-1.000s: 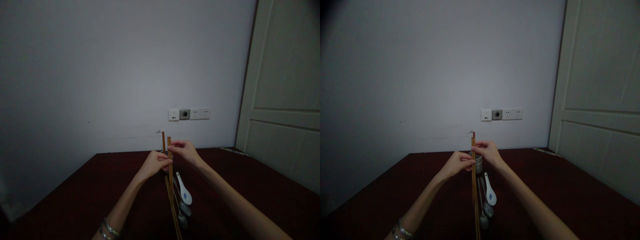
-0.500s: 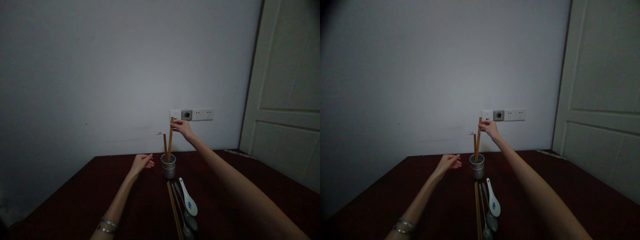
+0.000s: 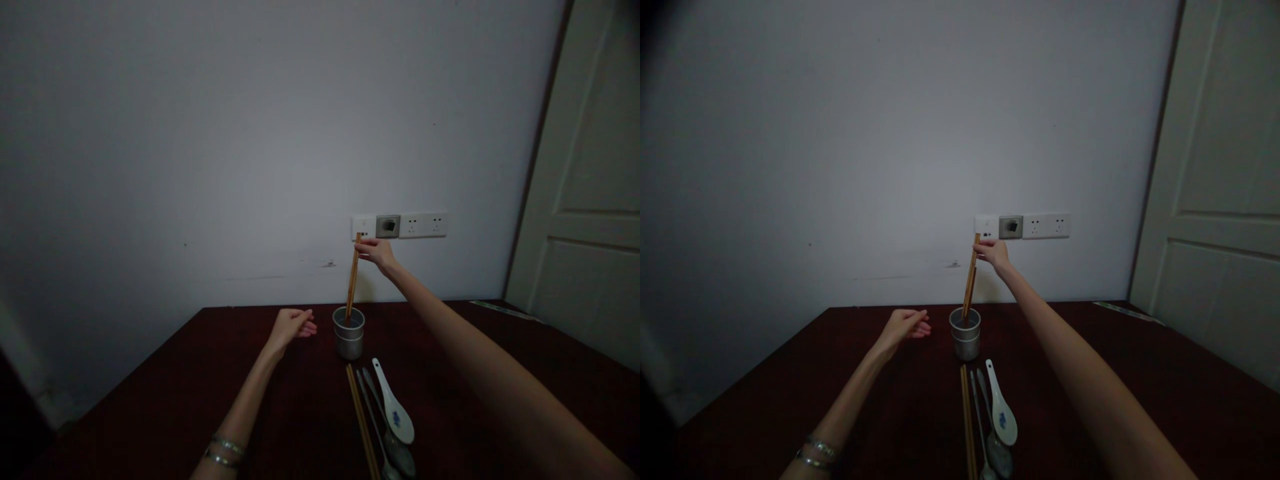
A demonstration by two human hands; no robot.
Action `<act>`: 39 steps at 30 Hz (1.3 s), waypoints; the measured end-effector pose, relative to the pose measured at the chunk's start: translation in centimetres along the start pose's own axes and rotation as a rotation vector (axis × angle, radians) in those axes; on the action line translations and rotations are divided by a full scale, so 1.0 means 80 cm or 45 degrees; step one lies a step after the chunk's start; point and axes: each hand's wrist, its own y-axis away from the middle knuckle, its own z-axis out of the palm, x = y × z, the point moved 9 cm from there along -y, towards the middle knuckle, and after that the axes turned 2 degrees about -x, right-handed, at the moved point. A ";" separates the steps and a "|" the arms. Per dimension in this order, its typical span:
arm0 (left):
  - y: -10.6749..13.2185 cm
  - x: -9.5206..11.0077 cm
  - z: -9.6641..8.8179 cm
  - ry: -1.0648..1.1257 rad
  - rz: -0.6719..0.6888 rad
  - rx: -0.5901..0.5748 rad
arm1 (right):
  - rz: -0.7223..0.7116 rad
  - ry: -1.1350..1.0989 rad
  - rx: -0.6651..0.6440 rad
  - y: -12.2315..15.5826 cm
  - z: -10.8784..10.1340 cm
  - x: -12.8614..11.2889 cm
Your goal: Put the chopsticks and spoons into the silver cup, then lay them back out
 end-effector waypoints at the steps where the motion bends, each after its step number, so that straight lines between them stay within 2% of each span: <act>1: 0.000 0.000 0.001 -0.023 0.020 0.013 | -0.002 0.004 0.001 0.000 -0.001 -0.001; 4: -0.002 0.009 0.013 -0.089 0.216 0.023 | -0.023 0.013 -0.011 0.002 -0.002 -0.004; 6: -0.007 0.013 0.034 -0.101 0.384 -0.052 | -0.045 0.024 -0.017 0.004 -0.002 -0.009; 8: -0.016 0.011 0.058 -0.079 0.478 -0.166 | -0.057 0.050 -0.007 0.006 -0.004 -0.014; 13: -0.043 -0.006 0.103 0.039 0.428 -0.407 | -0.090 0.079 0.015 0.009 -0.006 -0.026; 17: -0.044 -0.009 0.114 0.203 0.451 -0.467 | -0.129 0.088 -0.001 0.013 -0.004 -0.030; 22: -0.045 -0.017 0.110 0.143 0.483 -0.316 | -0.123 0.101 -0.005 0.016 -0.005 -0.021; 27: -0.042 -0.015 0.099 -0.163 0.525 -0.071 | -0.104 0.113 -0.005 0.019 -0.008 -0.004; 30: -0.038 -0.009 0.099 -0.285 0.564 -0.004 | -0.110 0.109 -0.023 0.021 -0.009 0.003; 39: -0.036 -0.014 0.099 -0.324 0.582 0.222 | -0.007 0.094 0.015 0.022 -0.011 0.037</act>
